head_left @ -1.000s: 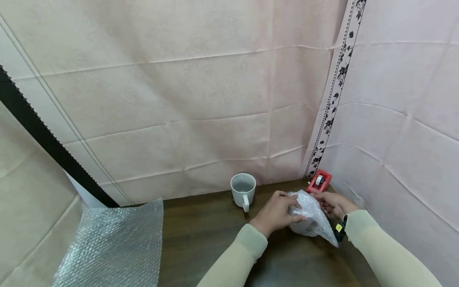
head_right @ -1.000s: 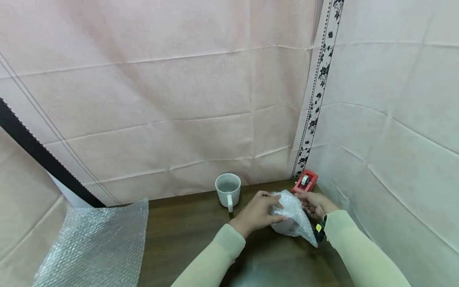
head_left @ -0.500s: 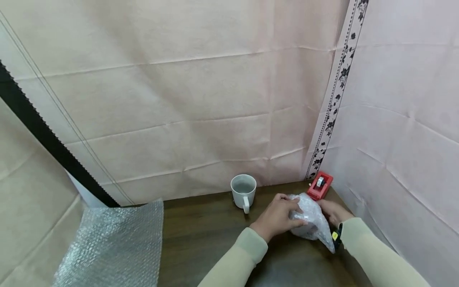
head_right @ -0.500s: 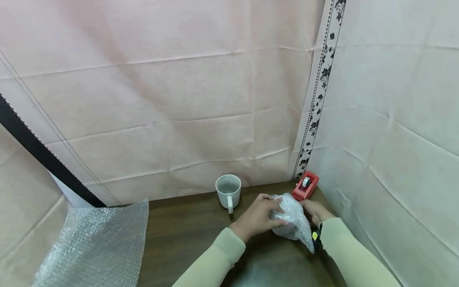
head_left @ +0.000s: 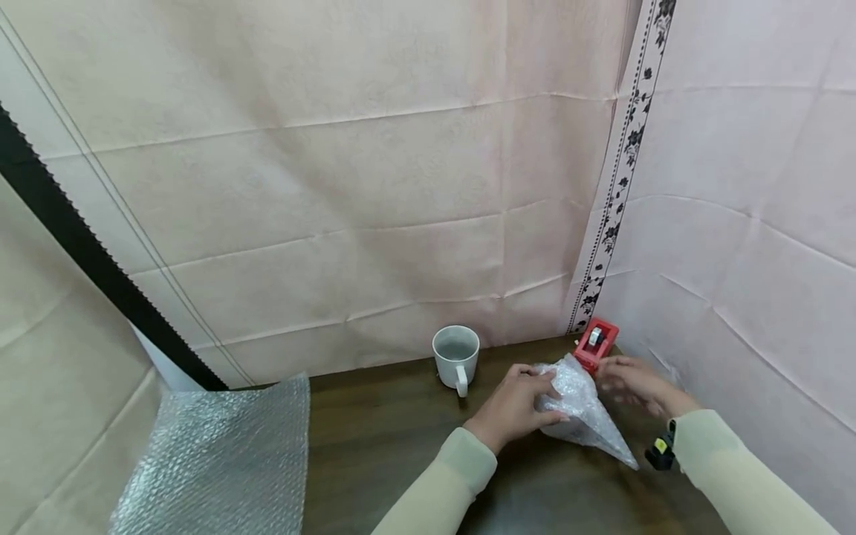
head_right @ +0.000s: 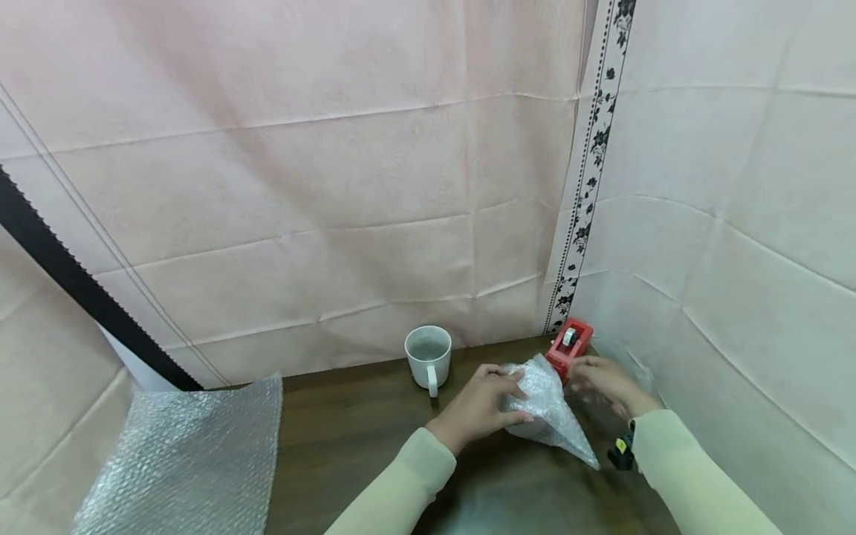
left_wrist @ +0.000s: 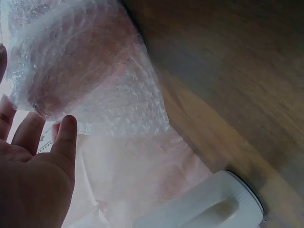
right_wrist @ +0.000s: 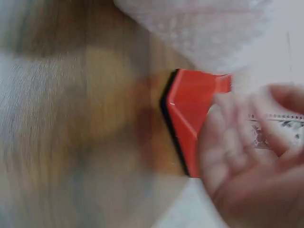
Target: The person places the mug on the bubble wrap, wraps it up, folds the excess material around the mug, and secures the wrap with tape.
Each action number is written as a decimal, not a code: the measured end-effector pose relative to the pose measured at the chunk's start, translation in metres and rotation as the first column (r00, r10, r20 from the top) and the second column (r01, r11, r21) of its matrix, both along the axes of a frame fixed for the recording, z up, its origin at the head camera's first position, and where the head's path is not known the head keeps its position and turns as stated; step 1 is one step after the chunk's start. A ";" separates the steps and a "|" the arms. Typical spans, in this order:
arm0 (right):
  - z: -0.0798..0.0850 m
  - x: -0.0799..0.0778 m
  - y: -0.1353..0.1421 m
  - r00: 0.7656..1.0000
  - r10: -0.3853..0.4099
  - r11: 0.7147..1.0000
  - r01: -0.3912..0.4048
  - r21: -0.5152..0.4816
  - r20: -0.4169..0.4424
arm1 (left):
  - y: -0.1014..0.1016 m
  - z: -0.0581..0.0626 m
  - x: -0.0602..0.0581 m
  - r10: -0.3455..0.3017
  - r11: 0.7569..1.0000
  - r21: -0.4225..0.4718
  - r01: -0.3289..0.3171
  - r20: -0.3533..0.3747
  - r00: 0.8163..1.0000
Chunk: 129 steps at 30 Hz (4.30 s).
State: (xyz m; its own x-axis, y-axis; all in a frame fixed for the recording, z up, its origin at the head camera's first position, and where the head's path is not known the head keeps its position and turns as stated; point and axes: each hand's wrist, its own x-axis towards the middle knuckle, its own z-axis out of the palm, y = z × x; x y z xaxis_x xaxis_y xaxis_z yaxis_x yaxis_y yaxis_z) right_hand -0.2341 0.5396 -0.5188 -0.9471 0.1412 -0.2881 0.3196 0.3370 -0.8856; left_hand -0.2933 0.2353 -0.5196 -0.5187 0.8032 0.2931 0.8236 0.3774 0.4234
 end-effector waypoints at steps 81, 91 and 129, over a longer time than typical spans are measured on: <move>-0.001 -0.014 -0.121 1.000 0.003 0.981 -0.005 -0.193 -0.014 | -0.125 0.002 -0.013 0.598 0.782 0.194 -0.592 0.035 0.801; 0.000 -0.029 -0.124 0.998 -0.060 0.965 0.066 -0.255 0.031 | -0.180 -0.014 -0.017 0.632 0.775 -0.059 -0.630 0.081 0.770; -0.013 0.067 -0.223 0.968 0.228 0.965 -0.210 -0.158 0.105 | -0.423 -0.009 -0.019 0.803 0.564 -0.272 -0.779 -0.038 0.595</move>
State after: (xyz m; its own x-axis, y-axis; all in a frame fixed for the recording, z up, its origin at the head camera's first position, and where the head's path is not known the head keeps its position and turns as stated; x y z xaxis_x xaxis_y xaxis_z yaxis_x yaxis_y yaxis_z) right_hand -0.1675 0.3165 -0.5321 -0.9069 -0.1178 -0.4046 0.3601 0.2819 -0.8893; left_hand -0.3123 -0.1880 -0.5287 -0.9922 0.0932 0.0830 0.1126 0.9555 0.2726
